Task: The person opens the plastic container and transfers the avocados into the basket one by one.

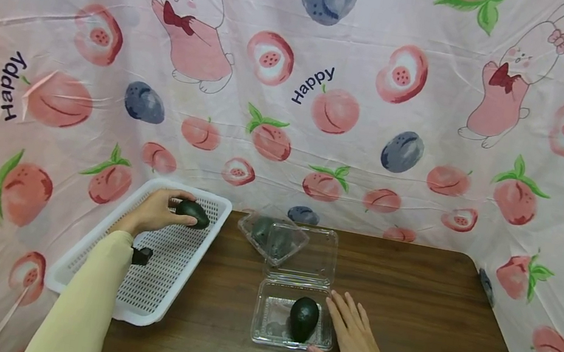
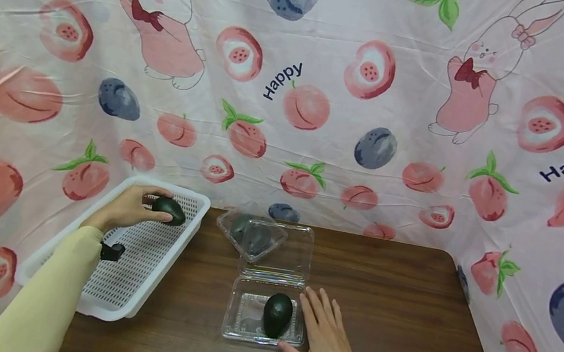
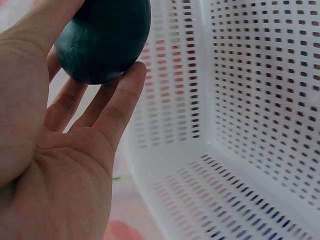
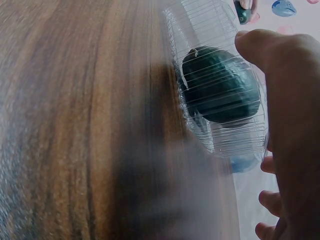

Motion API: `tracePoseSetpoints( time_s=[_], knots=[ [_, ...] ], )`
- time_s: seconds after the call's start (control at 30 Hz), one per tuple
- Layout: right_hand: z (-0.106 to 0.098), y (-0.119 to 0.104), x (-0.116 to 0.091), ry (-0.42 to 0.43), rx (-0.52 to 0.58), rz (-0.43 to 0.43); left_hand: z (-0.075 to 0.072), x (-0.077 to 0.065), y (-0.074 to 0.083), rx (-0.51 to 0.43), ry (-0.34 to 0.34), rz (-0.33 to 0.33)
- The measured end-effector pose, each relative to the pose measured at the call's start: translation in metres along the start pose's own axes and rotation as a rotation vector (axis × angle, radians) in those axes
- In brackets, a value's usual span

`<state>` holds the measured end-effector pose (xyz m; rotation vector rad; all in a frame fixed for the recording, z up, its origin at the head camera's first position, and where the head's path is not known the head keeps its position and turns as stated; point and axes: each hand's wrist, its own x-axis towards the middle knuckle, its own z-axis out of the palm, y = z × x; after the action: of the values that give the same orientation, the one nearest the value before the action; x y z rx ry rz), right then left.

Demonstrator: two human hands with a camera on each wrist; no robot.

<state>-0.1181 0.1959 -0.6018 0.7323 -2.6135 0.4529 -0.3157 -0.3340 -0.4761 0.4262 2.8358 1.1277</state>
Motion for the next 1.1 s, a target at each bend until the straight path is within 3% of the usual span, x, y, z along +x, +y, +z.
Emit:
tracePoseSetpoints(
  time_s=[0.2,0.43,0.63,1.1],
  knots=[
    [0.000,-0.001,0.000,0.000,-0.015,0.010,0.008,-0.001,-0.013,-0.027,-0.012,-0.058],
    [0.001,0.000,0.001,-0.012,-0.010,0.004,0.017,0.001,-0.027,-0.041,-0.023,-0.080],
    [0.001,-0.001,0.002,-0.007,-0.008,0.001,0.024,0.002,-0.030,-0.069,-0.020,-0.092],
    [-0.001,0.000,0.000,-0.014,-0.014,0.008,0.041,0.010,-0.039,-0.013,-0.009,-0.128]
  ],
)
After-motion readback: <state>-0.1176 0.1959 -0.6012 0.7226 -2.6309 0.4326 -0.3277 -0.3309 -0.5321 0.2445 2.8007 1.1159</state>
